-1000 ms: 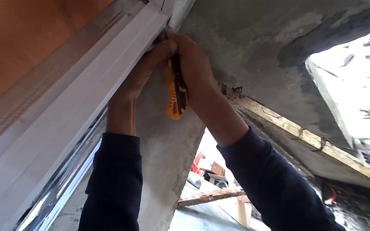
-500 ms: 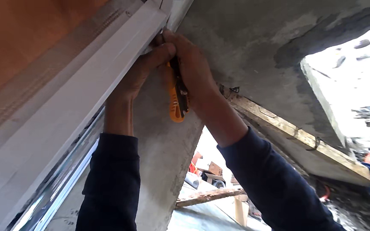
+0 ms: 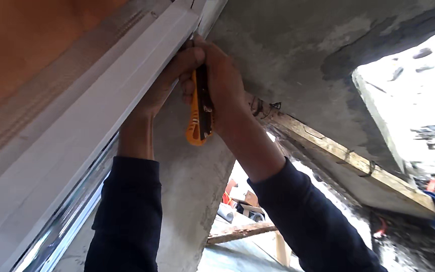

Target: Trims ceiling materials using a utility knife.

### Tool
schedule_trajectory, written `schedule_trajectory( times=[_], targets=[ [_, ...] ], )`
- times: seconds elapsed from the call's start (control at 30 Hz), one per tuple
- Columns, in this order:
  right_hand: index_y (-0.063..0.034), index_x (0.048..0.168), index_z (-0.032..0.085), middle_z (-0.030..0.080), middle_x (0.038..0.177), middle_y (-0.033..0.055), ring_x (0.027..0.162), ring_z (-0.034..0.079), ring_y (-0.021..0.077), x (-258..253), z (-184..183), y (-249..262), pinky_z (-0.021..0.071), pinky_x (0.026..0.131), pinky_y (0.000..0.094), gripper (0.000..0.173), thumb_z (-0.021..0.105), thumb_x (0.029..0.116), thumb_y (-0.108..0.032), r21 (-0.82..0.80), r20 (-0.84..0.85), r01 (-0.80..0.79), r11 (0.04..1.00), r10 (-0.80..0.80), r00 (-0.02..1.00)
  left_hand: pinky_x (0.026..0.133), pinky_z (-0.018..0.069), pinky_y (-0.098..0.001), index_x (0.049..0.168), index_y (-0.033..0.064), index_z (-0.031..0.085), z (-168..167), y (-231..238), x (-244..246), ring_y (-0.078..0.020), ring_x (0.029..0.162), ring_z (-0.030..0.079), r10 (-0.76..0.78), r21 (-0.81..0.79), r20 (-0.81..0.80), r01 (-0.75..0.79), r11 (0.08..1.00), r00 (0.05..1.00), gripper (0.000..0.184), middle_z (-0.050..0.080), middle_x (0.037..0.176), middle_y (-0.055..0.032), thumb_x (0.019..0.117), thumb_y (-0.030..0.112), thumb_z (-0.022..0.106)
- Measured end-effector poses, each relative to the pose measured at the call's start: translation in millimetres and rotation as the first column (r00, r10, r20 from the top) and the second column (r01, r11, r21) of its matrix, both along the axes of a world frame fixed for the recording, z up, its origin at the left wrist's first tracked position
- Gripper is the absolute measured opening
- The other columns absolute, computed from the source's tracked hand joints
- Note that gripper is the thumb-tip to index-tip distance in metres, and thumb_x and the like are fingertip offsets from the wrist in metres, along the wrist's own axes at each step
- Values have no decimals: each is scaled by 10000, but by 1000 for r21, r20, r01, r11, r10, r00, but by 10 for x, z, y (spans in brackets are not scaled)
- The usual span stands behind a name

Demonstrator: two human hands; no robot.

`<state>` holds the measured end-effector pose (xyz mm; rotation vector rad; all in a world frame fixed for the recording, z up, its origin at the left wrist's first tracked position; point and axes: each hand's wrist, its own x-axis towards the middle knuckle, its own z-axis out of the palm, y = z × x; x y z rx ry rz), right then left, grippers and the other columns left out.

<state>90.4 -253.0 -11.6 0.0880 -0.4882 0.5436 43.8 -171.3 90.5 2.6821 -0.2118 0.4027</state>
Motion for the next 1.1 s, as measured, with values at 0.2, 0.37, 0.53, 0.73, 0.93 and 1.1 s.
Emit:
schedule_trajectory(
  times=[0.2, 0.37, 0.53, 0.73, 0.93, 1.1],
  targets=[
    [-35, 1161, 572, 588, 687, 84, 488, 589, 146, 4, -163, 4, 538, 433, 270, 341, 395, 1119, -323, -32, 41, 4, 999, -2, 999, 804, 554, -174, 973, 212, 648, -39, -9, -12, 38, 852, 651, -14, 156, 69, 3, 988, 998, 94, 684, 878, 152, 926, 224, 728],
    [6, 1158, 633, 600, 728, 51, 556, 590, 127, 116, -370, 62, 550, 502, 268, 372, 368, 1131, -254, -89, 145, 355, 931, -340, 929, 905, 534, -217, 1011, 200, 634, -77, 39, -6, 15, 975, 627, 32, 246, 190, -79, 966, 981, 243, 656, 979, 127, 877, 325, 794],
    [-58, 1151, 551, 531, 786, 12, 580, 548, 71, 261, -560, -103, 509, 521, 232, 202, 392, 1085, -164, -249, 526, 719, 648, -533, 663, 870, 517, -194, 1109, 124, 621, -158, 63, 57, 18, 958, 597, -10, 289, 282, -75, 954, 959, 234, 615, 1006, 95, 903, 195, 706],
    [-41, 1269, 549, 603, 878, 74, 702, 596, 187, 695, -569, -123, 512, 631, 380, 292, 408, 1078, -211, -33, 870, 998, 44, -490, 51, 990, 494, -212, 1358, 47, 522, -249, 12, 45, -3, 1140, 580, 151, 253, 447, -287, 924, 882, 743, 614, 1251, 15, 795, 416, 836],
    [-18, 1286, 581, 613, 1100, 157, 1003, 635, 281, 849, -465, -140, 524, 863, 415, 419, 412, 1099, -353, 140, 902, 989, -41, -408, -144, 972, 503, -213, 1329, 28, 562, -260, -1, 83, 11, 1096, 600, 176, 336, 550, -409, 848, 816, 832, 641, 1229, -3, 765, 581, 822],
    [-47, 1279, 595, 620, 1103, 131, 1036, 622, 276, 955, -395, -165, 508, 895, 433, 352, 434, 1086, -293, 205, 895, 979, -16, -401, -194, 1044, 452, -216, 1345, 15, 564, -305, -37, 132, -8, 1207, 557, 180, 314, 607, -442, 840, 774, 858, 625, 1286, -35, 757, 580, 830]
  ],
)
